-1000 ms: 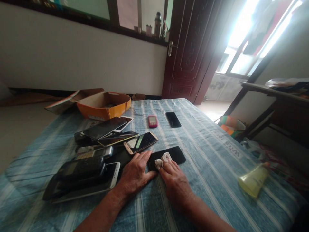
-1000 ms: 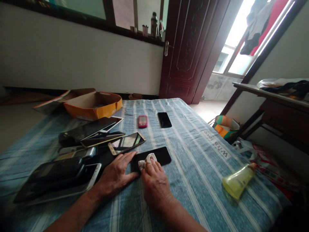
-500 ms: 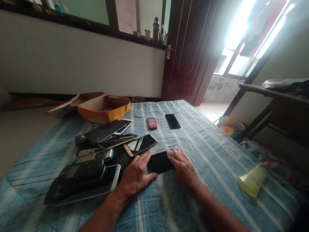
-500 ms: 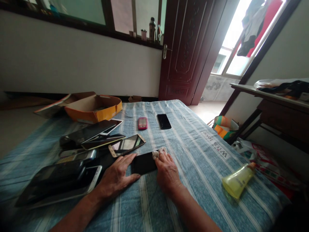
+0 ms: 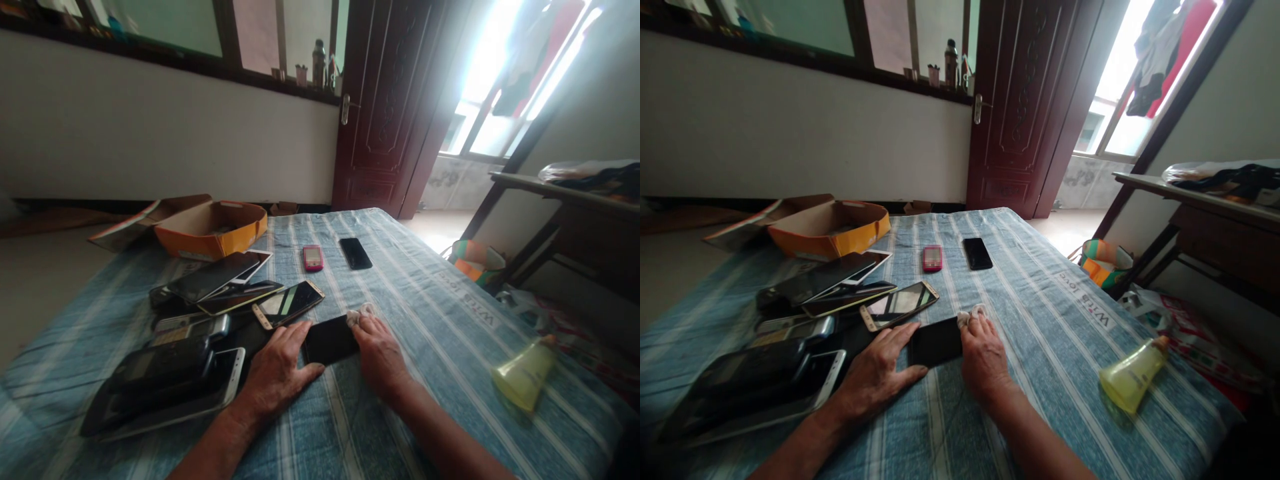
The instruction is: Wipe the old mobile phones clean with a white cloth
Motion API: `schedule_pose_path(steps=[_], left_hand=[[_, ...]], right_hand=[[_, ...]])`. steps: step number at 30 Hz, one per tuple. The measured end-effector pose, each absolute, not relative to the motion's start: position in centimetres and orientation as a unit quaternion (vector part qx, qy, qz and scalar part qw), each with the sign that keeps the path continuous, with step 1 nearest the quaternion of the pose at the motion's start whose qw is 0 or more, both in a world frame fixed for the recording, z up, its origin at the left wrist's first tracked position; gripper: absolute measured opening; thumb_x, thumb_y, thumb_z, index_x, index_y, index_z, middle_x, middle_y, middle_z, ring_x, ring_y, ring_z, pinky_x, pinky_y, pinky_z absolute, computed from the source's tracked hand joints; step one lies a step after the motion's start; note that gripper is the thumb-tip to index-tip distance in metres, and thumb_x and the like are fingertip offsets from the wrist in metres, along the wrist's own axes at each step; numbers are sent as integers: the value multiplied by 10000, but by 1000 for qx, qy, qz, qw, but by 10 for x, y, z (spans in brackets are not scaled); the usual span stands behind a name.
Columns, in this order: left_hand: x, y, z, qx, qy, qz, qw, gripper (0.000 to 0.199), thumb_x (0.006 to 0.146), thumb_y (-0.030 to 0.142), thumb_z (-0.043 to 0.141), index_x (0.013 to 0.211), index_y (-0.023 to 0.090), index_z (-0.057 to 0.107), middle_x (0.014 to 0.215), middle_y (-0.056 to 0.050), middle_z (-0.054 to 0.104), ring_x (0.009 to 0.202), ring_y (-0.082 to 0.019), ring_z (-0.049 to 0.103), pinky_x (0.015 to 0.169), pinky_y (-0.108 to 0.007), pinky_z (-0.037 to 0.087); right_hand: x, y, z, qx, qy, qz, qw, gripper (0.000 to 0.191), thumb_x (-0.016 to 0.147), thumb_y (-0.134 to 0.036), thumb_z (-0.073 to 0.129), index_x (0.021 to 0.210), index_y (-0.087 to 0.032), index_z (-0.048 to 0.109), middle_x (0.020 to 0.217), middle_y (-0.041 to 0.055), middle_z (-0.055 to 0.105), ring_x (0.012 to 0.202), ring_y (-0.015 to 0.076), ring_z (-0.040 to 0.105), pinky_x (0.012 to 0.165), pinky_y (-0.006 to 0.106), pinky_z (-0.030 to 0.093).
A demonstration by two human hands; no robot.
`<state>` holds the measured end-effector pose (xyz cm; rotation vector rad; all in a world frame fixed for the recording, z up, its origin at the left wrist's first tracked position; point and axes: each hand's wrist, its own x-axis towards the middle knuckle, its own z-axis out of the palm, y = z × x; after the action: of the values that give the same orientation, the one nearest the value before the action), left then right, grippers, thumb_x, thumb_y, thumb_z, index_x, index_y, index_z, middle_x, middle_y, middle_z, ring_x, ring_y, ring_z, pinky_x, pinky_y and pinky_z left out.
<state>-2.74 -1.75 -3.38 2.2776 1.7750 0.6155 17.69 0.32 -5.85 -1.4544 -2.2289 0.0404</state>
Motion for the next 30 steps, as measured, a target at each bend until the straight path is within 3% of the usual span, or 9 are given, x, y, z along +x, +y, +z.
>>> schedule_pose_path(steps=[13, 21, 30], left_hand=[[-33, -13, -45, 779, 584, 220, 63, 546, 692, 300, 649, 1211, 146, 584, 1232, -129, 642, 1141, -309, 587, 969, -438, 495], [-32, -15, -42, 780, 588, 204, 67, 610, 674, 356, 696, 1231, 138, 577, 1256, -134, 631, 1163, -319, 569, 998, -445, 469], [-30, -17, -35, 777, 590, 204, 75, 628, 649, 390, 708, 1222, 163, 587, 1257, -120, 633, 1160, -323, 568, 987, -445, 475]], right_hand=[[152, -26, -55, -382, -893, 45, 232, 378, 878, -123, 489, 1243, -126, 584, 1308, 150, 570, 1303, 256, 439, 1094, 407, 356], [188, -29, -62, -431, -872, 6, 233, 480, 822, 3, 465, 1269, -139, 570, 1353, 139, 542, 1331, 264, 413, 1083, 428, 380], [210, -18, -67, -497, -828, -17, 259, 525, 787, 35, 440, 1231, -186, 613, 1329, 115, 570, 1298, 256, 460, 1065, 450, 401]])
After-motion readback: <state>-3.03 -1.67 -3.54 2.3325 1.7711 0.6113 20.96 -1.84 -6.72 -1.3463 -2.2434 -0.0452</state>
